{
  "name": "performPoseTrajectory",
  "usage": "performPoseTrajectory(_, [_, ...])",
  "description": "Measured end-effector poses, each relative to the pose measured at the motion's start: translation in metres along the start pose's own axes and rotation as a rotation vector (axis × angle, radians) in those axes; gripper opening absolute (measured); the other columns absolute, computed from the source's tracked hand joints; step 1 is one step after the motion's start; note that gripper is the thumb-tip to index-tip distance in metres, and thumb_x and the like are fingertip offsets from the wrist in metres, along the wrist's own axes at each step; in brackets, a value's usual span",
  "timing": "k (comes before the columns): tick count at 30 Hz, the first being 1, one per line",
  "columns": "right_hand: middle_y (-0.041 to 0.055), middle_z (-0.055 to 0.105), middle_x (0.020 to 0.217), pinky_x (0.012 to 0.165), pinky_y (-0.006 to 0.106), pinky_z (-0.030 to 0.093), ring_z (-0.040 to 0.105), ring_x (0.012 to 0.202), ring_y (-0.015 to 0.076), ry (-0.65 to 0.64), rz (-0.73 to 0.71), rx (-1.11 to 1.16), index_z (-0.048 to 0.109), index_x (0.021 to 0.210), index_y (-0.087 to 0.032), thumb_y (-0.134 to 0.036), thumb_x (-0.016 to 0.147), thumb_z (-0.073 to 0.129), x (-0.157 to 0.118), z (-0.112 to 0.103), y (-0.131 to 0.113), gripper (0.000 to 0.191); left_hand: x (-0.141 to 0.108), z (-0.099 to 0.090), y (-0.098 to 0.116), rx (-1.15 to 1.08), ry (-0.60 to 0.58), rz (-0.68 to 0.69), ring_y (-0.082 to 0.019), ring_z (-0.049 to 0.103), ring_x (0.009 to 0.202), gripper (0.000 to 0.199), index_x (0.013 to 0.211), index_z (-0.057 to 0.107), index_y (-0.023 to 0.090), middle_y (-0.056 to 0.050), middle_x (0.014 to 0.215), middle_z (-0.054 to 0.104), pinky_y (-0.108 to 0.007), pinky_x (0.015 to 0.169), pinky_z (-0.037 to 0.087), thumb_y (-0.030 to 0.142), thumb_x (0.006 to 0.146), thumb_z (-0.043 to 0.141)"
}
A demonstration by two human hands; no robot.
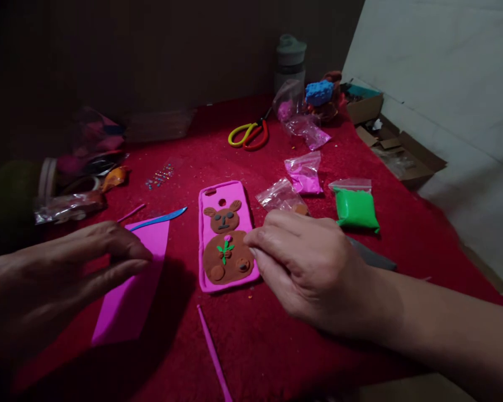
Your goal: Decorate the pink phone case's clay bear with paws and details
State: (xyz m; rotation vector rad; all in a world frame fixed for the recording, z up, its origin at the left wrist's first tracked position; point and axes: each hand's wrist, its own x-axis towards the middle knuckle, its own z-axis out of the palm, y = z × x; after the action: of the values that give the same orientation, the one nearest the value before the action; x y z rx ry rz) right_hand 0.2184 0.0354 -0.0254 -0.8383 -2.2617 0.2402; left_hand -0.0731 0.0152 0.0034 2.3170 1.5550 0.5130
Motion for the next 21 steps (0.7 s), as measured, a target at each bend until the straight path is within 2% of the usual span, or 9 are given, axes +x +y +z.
performPoseTrajectory(4, [0.0031,0.061,0.07,0.056,0.023,0.042,0.057,0.063,0.011,-0.014,0.018,0.029,0.068,0.085,-0.013,-0.009,0.088,0.055,0.001,0.0,0.001,0.014,0.024,0.011,0.038,-0.066,-0.058,0.207,-0.009,0.059,0.063,0.009,0.08,0.065,0.027,0.007,0.074,0.065,-0.019,0.058,0.043,0.028,0.088,0.061])
performPoseTrajectory(7, [0.0033,0.06,0.068,0.053,0.023,0.041,0.056,0.061,0.0114,-0.016,0.021,0.025,0.066,0.076,-0.012,-0.011,0.089,0.054,0.0,0.0,0.003,0.017,0.039,0.026,0.055,-0.083,-0.071,0.304,-0.008,0.059,0.067,0.01,0.079,0.066,0.024,0.006,0.075,0.064,-0.018,0.062,0.043,0.017,0.086,0.064])
performPoseTrajectory(12, [0.0037,0.061,0.07,0.056,0.024,0.044,0.058,0.063,0.0125,-0.023,0.012,0.024,0.067,0.078,-0.012,-0.011,0.089,0.052,0.0,0.001,0.004,0.018,0.045,0.043,0.056,0.002,-0.077,0.418,-0.011,0.055,0.073,0.01,0.084,0.064,0.02,0.003,0.08,0.062,-0.026,0.073,0.039,0.014,0.089,0.06])
performPoseTrajectory(21, [0.0033,0.059,0.071,0.053,0.024,0.039,0.052,0.061,0.0116,-0.025,0.011,0.029,0.065,0.078,-0.013,-0.009,0.088,0.049,0.001,0.001,0.006,0.019,0.052,0.049,0.051,0.034,-0.098,0.476,-0.013,0.055,0.076,0.016,0.081,0.063,0.019,0.001,0.081,0.062,-0.028,0.081,0.037,0.014,0.093,0.054])
